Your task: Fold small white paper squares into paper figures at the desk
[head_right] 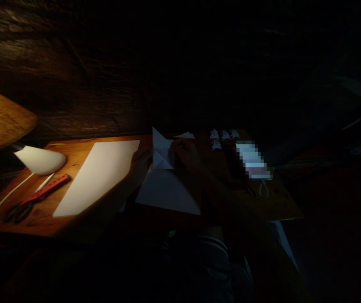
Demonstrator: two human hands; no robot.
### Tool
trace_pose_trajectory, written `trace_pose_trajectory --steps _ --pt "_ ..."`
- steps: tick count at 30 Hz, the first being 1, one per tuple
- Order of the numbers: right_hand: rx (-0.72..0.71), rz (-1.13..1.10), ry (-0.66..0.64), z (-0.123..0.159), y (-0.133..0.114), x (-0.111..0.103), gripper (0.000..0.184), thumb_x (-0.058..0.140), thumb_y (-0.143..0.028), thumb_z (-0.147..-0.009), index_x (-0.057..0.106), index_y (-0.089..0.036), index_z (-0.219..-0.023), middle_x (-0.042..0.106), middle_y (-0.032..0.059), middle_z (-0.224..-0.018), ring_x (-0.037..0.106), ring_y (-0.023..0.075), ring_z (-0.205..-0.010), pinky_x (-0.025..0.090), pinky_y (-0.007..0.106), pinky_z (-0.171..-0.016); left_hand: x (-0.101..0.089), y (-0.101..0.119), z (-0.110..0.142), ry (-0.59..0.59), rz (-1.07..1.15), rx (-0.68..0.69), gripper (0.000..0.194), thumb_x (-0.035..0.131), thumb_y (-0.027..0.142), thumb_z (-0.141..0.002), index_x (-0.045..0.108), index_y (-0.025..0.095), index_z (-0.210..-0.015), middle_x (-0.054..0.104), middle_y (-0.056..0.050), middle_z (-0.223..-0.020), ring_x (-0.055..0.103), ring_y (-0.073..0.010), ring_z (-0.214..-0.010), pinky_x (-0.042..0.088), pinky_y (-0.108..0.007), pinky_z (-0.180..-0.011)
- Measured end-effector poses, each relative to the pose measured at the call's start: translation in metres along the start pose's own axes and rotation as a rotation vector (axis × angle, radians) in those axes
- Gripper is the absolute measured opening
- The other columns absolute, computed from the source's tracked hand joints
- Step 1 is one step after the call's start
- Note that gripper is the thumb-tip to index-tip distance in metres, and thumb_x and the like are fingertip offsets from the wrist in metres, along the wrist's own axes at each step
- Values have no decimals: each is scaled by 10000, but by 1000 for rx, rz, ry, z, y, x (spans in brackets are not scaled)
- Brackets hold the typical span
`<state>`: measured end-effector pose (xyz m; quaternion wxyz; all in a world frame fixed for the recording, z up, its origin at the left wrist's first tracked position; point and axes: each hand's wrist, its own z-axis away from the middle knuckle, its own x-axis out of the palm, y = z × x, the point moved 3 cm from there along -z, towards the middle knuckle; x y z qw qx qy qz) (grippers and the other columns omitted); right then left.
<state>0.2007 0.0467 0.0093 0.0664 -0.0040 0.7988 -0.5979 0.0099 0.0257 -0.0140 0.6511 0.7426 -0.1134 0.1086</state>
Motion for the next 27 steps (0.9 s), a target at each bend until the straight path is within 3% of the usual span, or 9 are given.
trace_pose_trajectory --steps 3,6,9,13,22,27 --pt "-97 58 56 2 -4 0 169 661 -337 -805 634 -228 -932 686 44 -945 633 185 -855 509 299 -734 0 0 1 29 -84 -2 123 720 263 -779 626 193 -742 511 34 -625 480 -101 -544 342 -231 -503" --pt "-169 136 -22 7 -11 4 145 635 -336 -861 666 -222 -943 716 68 -997 651 190 -860 513 301 -733 1 -1 1 32 -112 -26 99 694 265 -754 630 198 -786 535 32 -649 495 -113 -570 357 -226 -519" --pt "-130 197 -81 13 -11 8 257 742 -405 -827 682 -219 -994 721 55 -925 645 183 -763 491 286 -644 1 1 1 3 -147 16 122 690 289 -752 642 194 -813 569 20 -705 513 -123 -631 396 -229 -568" --pt "-107 248 -62 15 -6 9 383 833 -466 -760 670 -222 -1007 698 27 -820 636 187 -711 472 279 -597 2 5 2 -69 -285 138 122 687 302 -786 635 192 -790 551 17 -705 491 -130 -664 384 -236 -594" --pt "-221 336 32 8 -11 2 293 586 -487 -943 688 -215 -899 753 74 -900 680 209 -801 489 312 -692 4 4 1 -147 -382 207 109 634 289 -800 593 200 -752 498 30 -676 448 -132 -651 350 -264 -615" --pt "-175 368 101 4 -6 -6 210 576 -396 -895 660 -205 -876 681 37 -775 613 189 -726 436 309 -661 10 10 5 -203 -336 185 87 624 276 -740 600 195 -718 513 26 -680 463 -136 -668 357 -267 -633"
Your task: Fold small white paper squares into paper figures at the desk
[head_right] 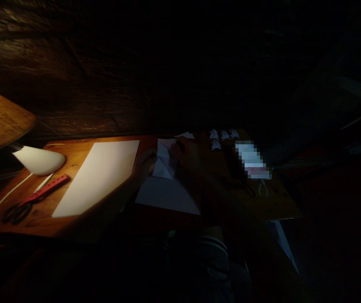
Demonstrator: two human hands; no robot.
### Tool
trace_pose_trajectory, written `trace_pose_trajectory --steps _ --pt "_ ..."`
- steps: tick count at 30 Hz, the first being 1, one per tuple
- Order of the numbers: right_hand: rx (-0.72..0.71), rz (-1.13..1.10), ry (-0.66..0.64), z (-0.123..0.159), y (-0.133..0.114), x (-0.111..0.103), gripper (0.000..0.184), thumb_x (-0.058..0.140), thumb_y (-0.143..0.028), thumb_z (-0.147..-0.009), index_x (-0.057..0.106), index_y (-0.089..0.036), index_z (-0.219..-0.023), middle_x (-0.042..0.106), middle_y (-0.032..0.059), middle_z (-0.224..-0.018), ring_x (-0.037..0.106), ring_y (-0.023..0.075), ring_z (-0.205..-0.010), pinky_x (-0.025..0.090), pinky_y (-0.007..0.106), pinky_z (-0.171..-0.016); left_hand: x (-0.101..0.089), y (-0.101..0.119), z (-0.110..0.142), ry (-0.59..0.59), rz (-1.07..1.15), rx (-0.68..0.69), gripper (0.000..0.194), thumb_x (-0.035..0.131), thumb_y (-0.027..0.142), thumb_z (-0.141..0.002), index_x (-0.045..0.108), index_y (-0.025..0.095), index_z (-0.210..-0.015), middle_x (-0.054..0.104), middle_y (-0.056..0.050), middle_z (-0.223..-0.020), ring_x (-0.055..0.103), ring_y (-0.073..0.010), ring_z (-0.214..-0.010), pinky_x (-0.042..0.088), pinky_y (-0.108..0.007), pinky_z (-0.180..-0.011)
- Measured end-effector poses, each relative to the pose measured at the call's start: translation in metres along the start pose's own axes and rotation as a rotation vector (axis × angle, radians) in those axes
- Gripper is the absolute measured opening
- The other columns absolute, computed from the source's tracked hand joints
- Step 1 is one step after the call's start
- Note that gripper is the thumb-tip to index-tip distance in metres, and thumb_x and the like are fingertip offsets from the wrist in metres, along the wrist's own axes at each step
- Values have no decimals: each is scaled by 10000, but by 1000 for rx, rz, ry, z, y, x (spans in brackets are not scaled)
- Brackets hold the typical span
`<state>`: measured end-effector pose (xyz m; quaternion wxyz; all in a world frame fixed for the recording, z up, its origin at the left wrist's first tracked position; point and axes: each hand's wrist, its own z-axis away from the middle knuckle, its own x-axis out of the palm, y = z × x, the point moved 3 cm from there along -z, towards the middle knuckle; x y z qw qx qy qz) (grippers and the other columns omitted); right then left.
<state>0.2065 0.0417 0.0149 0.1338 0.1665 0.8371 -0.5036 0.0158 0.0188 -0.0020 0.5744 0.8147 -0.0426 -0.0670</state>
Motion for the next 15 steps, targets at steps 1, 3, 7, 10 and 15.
trace_pose_trajectory --steps 1,3,7,10,15 --pt "22 -28 13 -1 2 -1 178 591 -375 -876 653 -208 -885 674 30 -780 608 185 -729 439 308 -667 1 2 1 -11 16 -17 83 622 274 -728 604 195 -710 523 22 -683 473 -139 -676 363 -267 -638" --pt "63 -112 50 -3 6 -2 136 616 -335 -835 642 -221 -906 660 18 -796 603 180 -744 450 305 -680 2 4 2 -17 50 -61 80 624 274 -700 620 194 -701 544 14 -685 486 -146 -681 365 -268 -634" --pt "119 -251 57 -6 12 -2 135 631 -305 -796 619 -242 -916 629 -2 -810 586 166 -744 465 295 -683 3 -2 3 -55 153 -161 97 635 282 -639 604 193 -657 580 -3 -673 503 -153 -654 369 -272 -606" --pt "83 -245 18 -6 9 -1 148 645 -294 -784 618 -235 -917 636 7 -856 595 164 -779 483 301 -725 3 -7 4 -21 246 -207 123 651 268 -613 607 193 -700 578 5 -662 512 -152 -630 368 -265 -581" --pt "37 -206 -94 -2 1 1 302 749 -350 -739 640 -223 -990 679 17 -883 619 183 -784 480 304 -700 4 -4 6 45 223 -215 297 792 272 -665 647 194 -912 614 17 -734 586 -171 -711 438 -272 -654"
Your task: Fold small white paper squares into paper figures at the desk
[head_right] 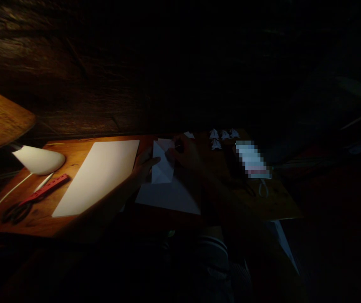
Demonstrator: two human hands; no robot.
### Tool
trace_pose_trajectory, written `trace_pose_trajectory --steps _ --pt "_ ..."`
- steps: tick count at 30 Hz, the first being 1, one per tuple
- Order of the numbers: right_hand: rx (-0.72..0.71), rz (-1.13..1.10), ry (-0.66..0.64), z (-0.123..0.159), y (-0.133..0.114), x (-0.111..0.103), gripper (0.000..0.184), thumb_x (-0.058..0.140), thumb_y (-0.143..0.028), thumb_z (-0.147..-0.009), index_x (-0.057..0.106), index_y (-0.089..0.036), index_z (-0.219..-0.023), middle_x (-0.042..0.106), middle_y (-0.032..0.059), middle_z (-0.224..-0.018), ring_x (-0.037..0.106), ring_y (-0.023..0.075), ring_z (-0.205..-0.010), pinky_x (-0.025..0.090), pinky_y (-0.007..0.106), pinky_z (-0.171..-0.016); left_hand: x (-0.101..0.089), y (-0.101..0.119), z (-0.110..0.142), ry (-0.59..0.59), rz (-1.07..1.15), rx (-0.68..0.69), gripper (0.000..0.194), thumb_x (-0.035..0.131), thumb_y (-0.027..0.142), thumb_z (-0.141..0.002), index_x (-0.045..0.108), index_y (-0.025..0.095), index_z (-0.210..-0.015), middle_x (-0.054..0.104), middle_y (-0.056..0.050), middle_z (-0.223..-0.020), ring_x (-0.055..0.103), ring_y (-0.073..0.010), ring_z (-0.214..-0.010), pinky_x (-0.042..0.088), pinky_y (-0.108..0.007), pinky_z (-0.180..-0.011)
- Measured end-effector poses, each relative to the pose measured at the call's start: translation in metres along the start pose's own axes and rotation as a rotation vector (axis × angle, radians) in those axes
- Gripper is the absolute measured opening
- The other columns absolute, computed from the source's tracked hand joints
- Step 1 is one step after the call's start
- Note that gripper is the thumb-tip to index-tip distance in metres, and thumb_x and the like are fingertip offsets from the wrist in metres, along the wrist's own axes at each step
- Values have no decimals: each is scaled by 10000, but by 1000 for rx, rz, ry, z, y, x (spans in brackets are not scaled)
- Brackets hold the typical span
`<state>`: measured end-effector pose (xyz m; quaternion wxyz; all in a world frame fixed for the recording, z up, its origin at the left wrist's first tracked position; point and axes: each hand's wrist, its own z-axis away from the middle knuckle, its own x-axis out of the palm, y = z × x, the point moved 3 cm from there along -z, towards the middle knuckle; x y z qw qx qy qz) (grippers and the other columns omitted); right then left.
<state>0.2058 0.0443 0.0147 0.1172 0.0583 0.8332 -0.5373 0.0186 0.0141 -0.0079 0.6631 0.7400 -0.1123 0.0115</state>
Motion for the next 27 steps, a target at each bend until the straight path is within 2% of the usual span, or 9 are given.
trace_pose_trajectory --steps 3,7,11,17,22,24,27 --pt "-18 -35 -5 1 -1 0 363 781 -398 -732 671 -209 -1022 705 31 -907 635 191 -791 486 309 -702 2 1 0 -8 -57 16 281 816 269 -675 639 192 -880 594 30 -701 593 -169 -723 446 -268 -671" --pt "3 -36 -40 -2 1 0 344 792 -377 -731 750 -198 -1022 743 43 -919 638 190 -771 478 310 -685 3 0 -2 -48 -19 -11 278 804 270 -668 643 189 -879 615 24 -708 610 -175 -731 441 -260 -651" --pt "96 -62 -63 -4 5 0 254 812 -314 -709 776 -193 -929 749 43 -878 655 201 -773 518 329 -707 3 0 -2 -55 -15 -27 240 769 227 -658 658 191 -868 624 19 -707 600 -170 -713 443 -260 -642" --pt "89 -61 -86 -4 -3 -3 68 782 -247 -711 750 -214 -760 744 35 -826 672 218 -805 553 346 -740 2 1 -5 -65 -39 -33 187 724 181 -640 668 186 -818 649 26 -711 586 -144 -677 458 -252 -653" --pt "49 -56 -90 -5 -1 -6 173 773 -224 -685 782 -206 -857 772 51 -945 696 228 -901 560 372 -853 -3 -3 -9 -69 -31 -52 214 761 164 -594 650 189 -775 638 48 -677 580 -133 -633 445 -245 -620" --pt "40 -107 -100 -6 4 -6 192 770 -246 -691 781 -210 -879 773 58 -979 701 227 -924 560 373 -863 -2 -6 -9 -96 38 -108 288 821 210 -589 684 185 -842 666 26 -698 622 -161 -658 468 -272 -634" --pt "59 -189 -147 -6 11 -2 165 758 -287 -691 752 -214 -839 763 47 -928 690 208 -846 554 344 -778 1 -11 -6 -152 196 -231 407 856 461 -689 726 167 -940 714 -53 -735 706 -246 -756 521 -341 -668"
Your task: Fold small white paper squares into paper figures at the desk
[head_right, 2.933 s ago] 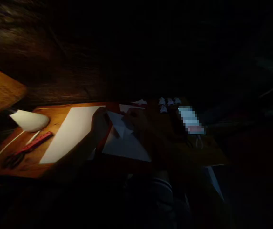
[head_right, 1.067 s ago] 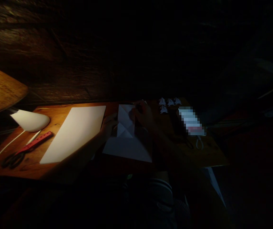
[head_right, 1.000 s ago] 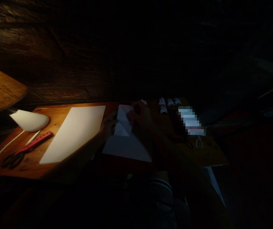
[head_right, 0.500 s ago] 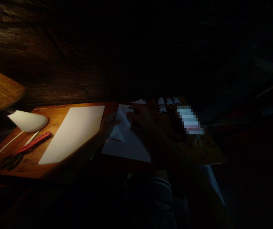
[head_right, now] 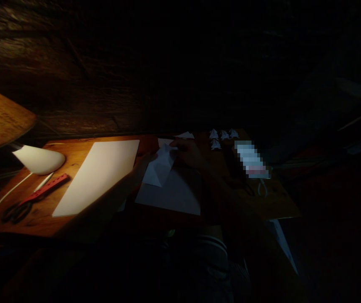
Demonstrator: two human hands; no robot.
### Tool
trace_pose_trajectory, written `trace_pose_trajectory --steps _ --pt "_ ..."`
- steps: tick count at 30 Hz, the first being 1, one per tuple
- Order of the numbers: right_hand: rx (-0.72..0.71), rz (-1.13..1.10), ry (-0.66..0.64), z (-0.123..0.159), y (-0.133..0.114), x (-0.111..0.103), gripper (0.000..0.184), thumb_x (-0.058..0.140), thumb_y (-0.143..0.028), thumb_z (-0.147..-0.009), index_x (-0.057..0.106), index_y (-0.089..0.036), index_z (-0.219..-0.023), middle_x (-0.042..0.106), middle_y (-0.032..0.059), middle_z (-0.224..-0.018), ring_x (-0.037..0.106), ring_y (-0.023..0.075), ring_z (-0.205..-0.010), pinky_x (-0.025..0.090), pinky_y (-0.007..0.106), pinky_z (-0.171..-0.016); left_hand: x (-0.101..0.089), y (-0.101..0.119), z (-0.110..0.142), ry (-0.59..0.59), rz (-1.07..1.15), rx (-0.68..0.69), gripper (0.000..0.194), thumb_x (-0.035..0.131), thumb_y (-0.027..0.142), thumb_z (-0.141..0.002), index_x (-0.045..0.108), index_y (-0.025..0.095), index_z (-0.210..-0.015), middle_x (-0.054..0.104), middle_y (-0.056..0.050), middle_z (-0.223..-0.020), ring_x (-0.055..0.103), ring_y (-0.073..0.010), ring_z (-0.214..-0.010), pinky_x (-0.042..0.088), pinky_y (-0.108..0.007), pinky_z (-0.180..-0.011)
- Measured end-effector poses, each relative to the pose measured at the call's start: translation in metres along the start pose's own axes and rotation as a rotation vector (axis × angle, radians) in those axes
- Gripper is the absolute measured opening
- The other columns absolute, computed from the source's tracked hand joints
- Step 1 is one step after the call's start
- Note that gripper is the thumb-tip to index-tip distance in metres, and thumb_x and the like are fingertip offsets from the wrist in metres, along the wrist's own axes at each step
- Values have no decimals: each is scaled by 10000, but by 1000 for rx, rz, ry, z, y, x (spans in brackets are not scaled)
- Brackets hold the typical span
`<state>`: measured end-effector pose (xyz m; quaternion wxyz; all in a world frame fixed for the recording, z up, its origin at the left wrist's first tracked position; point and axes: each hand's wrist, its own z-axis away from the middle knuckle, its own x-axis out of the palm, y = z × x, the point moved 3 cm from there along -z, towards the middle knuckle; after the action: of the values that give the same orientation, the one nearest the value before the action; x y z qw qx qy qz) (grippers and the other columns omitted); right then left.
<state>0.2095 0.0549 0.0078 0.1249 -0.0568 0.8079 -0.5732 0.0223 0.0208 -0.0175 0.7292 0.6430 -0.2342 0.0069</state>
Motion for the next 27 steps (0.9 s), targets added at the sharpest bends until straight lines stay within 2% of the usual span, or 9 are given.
trace_pose_trajectory --steps 2,4,7,11,15,21,25,27 --pt "12 -9 -49 1 1 3 151 756 -287 -684 744 -211 -815 761 41 -902 682 199 -812 543 329 -744 2 -2 1 -19 74 -64 535 811 654 -743 737 167 -952 737 -93 -761 740 -291 -833 553 -377 -691" --pt "10 1 -80 2 -3 5 146 756 -276 -687 750 -209 -816 764 41 -896 681 196 -807 539 325 -740 4 -4 3 -37 99 -103 608 813 734 -720 738 174 -944 748 -100 -779 754 -310 -881 570 -389 -705" --pt "-16 48 -99 5 -13 6 155 750 -244 -707 770 -215 -858 782 47 -939 698 209 -860 550 342 -780 5 -3 3 -63 103 -121 565 891 655 -661 740 182 -930 744 -79 -772 749 -287 -837 566 -369 -688" --pt "-48 84 -103 5 -21 6 144 775 -271 -747 785 -217 -880 794 63 -968 717 243 -968 566 372 -864 5 -1 3 -13 121 -97 418 927 461 -604 753 178 -858 748 -58 -775 673 -200 -682 512 -306 -609" --pt "-29 59 -75 3 -18 5 102 732 -302 -806 776 -211 -823 796 63 -916 723 231 -897 565 364 -835 8 1 2 7 115 -93 382 902 314 -560 772 159 -884 744 -44 -767 632 -160 -637 459 -260 -572" --pt "-18 90 -65 3 -18 5 98 723 -286 -791 770 -204 -766 783 62 -835 707 219 -803 560 349 -761 9 0 3 -8 41 -90 312 821 186 -582 741 157 -882 697 -21 -748 635 -157 -660 462 -268 -622" --pt "-12 125 -76 4 -21 5 111 743 -297 -794 759 -196 -750 775 65 -822 702 219 -795 555 343 -738 7 0 6 -26 66 -123 371 800 202 -663 754 148 -1027 725 -49 -805 678 -193 -718 512 -305 -672" --pt "-11 133 -79 4 -22 4 146 766 -327 -792 749 -192 -739 768 64 -810 691 210 -767 547 333 -710 7 0 8 -28 104 -169 344 795 263 -728 748 131 -1042 748 -84 -831 711 -235 -778 544 -339 -704"
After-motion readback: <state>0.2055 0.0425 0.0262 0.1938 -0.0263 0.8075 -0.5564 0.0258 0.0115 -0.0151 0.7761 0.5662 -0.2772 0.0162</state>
